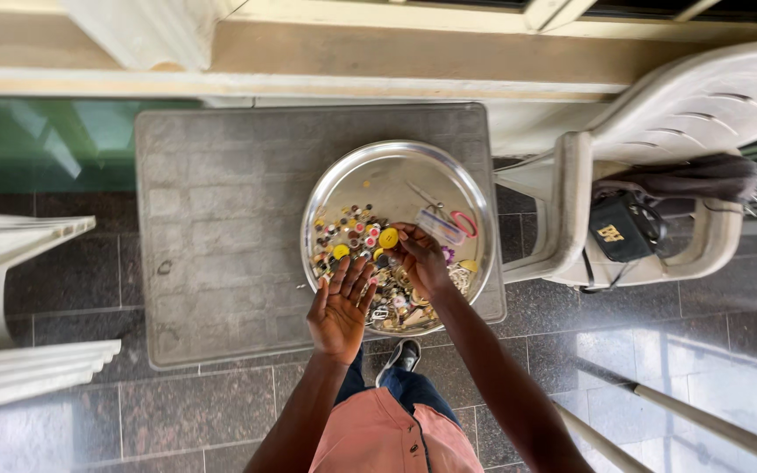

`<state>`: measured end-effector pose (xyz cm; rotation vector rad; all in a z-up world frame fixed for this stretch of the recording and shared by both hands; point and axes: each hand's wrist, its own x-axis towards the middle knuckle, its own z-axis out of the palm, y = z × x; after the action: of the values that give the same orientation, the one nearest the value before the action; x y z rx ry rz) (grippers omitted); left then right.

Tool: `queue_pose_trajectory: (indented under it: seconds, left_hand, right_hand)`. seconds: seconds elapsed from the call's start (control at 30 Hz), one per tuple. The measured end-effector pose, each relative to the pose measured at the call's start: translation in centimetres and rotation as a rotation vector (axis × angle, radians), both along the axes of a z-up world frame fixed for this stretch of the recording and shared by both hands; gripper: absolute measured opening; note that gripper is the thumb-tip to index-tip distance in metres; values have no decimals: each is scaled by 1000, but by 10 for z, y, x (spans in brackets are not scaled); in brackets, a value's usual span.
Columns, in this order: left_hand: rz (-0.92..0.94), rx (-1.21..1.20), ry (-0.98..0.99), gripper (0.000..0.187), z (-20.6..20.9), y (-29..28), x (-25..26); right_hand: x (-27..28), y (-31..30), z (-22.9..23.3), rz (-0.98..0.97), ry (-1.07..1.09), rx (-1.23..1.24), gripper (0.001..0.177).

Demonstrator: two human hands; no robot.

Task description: The person picks yellow buttons from a metal tray filled with various small items and places them into a small metal tin box on a table.

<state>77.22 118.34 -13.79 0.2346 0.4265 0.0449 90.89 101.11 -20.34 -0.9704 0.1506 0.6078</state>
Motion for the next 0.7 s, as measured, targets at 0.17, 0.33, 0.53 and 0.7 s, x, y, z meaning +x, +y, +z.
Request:
queue_pose_trajectory:
  seconds: [0.17, 0.33, 0.53, 0.7]
  left_hand:
    - [-161, 48, -33, 64, 14, -12, 13]
    - [-316, 44, -110, 64, 33, -44, 18]
    - [-531, -43, -180, 67, 65, -98, 5]
    - [-716, -97, -195, 68, 86, -152, -23]
  right_hand:
    - [-26, -20, 64, -104, -27, 96, 43]
    - [-55, -61, 114, -212, -10, 114, 63]
    - [-119, -125, 147, -435, -78, 176, 68]
    - [-178, -174, 169, -626, -65, 251, 72]
